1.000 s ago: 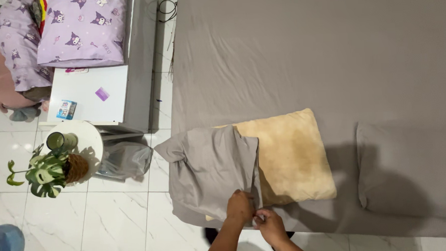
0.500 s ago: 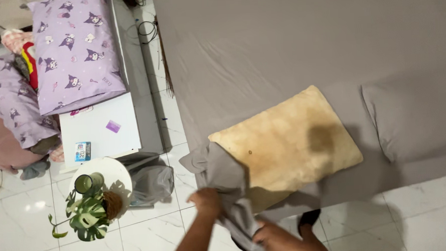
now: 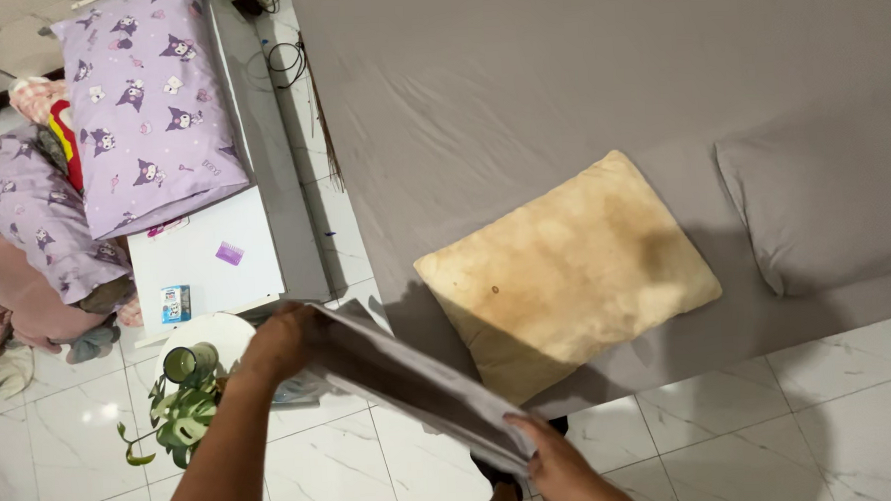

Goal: The person places a pillowcase on a pillow, then removes a patterned pillowcase from another pillow and sets it aside. They then pick up a gray pillowcase from the floor and put it on the same pillow, adjusting the corners and smoothing the fabric.

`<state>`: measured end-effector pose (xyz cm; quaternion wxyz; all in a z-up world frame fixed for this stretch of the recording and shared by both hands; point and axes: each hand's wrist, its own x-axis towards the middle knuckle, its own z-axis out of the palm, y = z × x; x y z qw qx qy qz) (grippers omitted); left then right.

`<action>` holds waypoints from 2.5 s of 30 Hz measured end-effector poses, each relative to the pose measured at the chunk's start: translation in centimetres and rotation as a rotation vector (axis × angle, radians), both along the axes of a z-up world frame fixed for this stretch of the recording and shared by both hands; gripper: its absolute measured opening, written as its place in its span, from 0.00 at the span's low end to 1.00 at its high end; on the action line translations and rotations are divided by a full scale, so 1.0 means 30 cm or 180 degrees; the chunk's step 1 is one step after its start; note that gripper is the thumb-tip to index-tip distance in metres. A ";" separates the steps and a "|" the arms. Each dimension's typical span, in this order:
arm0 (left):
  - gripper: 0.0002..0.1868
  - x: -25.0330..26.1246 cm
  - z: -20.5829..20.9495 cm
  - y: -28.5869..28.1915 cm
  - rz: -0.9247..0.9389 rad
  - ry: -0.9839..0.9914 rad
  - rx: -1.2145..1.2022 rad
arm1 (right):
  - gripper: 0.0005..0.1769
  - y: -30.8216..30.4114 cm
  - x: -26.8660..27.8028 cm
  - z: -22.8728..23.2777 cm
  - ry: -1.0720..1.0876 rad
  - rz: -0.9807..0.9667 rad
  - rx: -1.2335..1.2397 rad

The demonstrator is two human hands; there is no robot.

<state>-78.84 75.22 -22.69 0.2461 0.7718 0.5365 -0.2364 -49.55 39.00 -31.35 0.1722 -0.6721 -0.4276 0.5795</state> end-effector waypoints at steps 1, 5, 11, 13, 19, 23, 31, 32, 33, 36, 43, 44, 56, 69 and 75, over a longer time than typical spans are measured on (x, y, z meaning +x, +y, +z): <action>0.27 0.013 -0.050 -0.004 -0.0095 -0.0033 0.0047 | 0.46 0.011 0.019 0.010 -0.0118 -0.0112 0.0121; 0.41 0.062 -0.249 -0.044 -0.0506 0.0209 -0.0032 | 0.45 -0.049 0.068 -0.104 -0.0531 -0.0776 0.0346; 0.34 0.060 -0.422 -0.132 -0.0853 0.0937 -0.0906 | 0.40 -0.176 -0.055 -0.459 0.0302 -0.1380 -0.0971; 0.26 -0.011 -0.424 -0.114 -0.0963 0.1369 -0.1225 | 0.39 -0.115 -0.112 -0.520 0.0522 -0.1287 -0.1308; 0.20 -0.138 -0.279 0.109 -0.1122 0.1926 -0.1697 | 0.38 0.139 -0.184 -0.539 0.1211 -0.0575 -0.1767; 0.16 -0.023 -0.178 0.317 -0.1153 0.1690 -0.1505 | 0.37 0.151 -0.281 -0.531 0.1882 -0.0038 -0.1852; 0.30 0.290 -0.831 0.334 -0.1142 -0.0032 -0.0678 | 0.33 0.043 -0.229 -0.888 0.1420 -0.2225 -0.1669; 0.28 0.318 -0.928 0.325 -0.1157 -0.0061 -0.0591 | 0.32 0.036 -0.195 -0.965 0.1198 -0.2325 -0.1703; 0.27 0.341 -1.021 0.304 -0.1163 -0.0069 -0.0510 | 0.32 0.026 -0.181 -1.036 0.0992 -0.2411 -0.1750; 0.29 0.372 -1.255 0.284 -0.1080 -0.0106 -0.0275 | 0.21 -0.002 -0.172 -1.211 0.1073 -0.2772 -0.2039; 0.20 0.380 -1.666 0.297 -0.0892 -0.0023 -0.0579 | 0.22 -0.105 -0.275 -1.430 0.1182 -0.3076 -0.2245; 0.21 0.375 -1.711 0.275 -0.0877 -0.0182 -0.0558 | 0.23 -0.125 -0.284 -1.451 0.1219 -0.3168 -0.2259; 0.20 0.456 -1.650 0.238 0.0142 -0.0494 -0.0055 | 0.27 -0.068 -0.099 -1.486 0.1183 -0.3687 -0.1611; 0.15 0.563 -1.694 0.345 -0.0245 -0.0274 -0.0048 | 0.06 -0.117 -0.289 -1.564 0.0547 -0.5469 -0.0718; 0.13 0.555 -1.703 0.325 -0.0717 -0.0434 -0.0285 | 0.06 -0.069 -0.266 -1.567 0.0197 -0.5329 -0.0590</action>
